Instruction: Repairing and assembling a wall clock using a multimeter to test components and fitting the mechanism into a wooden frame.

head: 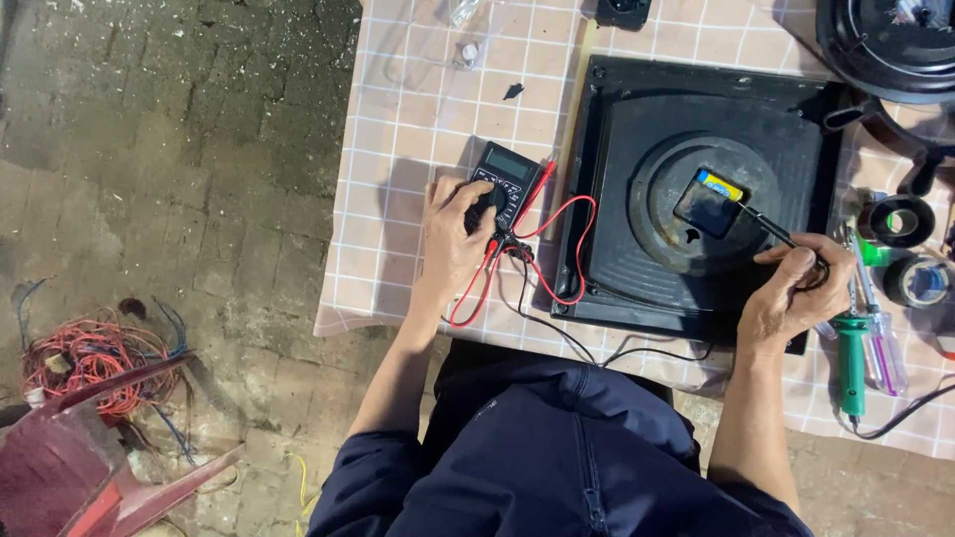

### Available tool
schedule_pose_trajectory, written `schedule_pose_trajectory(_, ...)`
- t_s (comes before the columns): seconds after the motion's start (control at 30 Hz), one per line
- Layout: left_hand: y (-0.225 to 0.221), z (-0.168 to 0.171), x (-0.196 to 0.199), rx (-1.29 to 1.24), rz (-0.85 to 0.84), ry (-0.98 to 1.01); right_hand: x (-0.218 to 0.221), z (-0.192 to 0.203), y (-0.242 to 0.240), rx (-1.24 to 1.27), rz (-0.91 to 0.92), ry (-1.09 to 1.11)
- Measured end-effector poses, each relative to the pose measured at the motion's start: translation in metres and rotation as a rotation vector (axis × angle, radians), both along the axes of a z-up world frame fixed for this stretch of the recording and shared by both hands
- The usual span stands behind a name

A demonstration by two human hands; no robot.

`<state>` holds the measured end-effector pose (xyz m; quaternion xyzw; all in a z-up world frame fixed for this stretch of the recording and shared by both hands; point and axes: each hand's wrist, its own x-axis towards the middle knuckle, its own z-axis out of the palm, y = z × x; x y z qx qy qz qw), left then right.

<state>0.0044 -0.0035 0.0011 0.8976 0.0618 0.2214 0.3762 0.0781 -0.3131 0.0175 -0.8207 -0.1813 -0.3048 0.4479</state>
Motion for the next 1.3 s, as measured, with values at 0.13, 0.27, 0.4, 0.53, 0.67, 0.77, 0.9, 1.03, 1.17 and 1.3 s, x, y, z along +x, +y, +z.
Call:
schedule_pose_trajectory(0.13, -0.002, -0.004, 0.002, 0.000, 0.065, -0.008, -0.001, 0.001, 0.001, -0.004, -0.023, 0.009)
schedule_pose_trajectory(0.27, -0.001, -0.013, 0.001, -0.019, 0.038, -0.004, -0.001, 0.000, 0.002, -0.001, -0.035, 0.011)
schedule_pose_trajectory(0.4, -0.002, -0.004, 0.001, -0.002, 0.040, -0.022, -0.002, 0.003, 0.003, -0.005, -0.027, 0.010)
schedule_pose_trajectory(0.53, -0.002, -0.004, 0.000, -0.028, 0.044, -0.007, -0.002, 0.003, 0.004, 0.009, -0.022, 0.006)
schedule_pose_trajectory(0.67, 0.002, -0.001, -0.002, -0.055, 0.013, 0.040, 0.000, 0.001, 0.001, 0.004, -0.002, -0.017)
schedule_pose_trajectory(0.77, 0.003, -0.012, -0.001, -0.174, 0.025, 0.014, -0.002, 0.002, 0.000, 0.011, -0.003, 0.026)
schedule_pose_trajectory(0.9, 0.007, -0.009, -0.004, -0.193, 0.010, 0.015, -0.005, 0.005, 0.003, 0.021, -0.036, 0.042)
schedule_pose_trajectory(1.03, 0.001, 0.014, -0.004, -0.154, 0.054, -0.060, -0.006, 0.008, -0.003, 0.090, -0.070, 0.113)
schedule_pose_trajectory(1.17, -0.015, 0.039, -0.004, -0.114, 0.139, -0.183, 0.005, 0.003, -0.010, 0.096, 0.040, -0.075)
schedule_pose_trajectory(1.3, -0.049, 0.069, -0.002, -0.021, 0.147, -0.283, 0.001, 0.013, -0.012, 0.065, -0.036, -0.139)
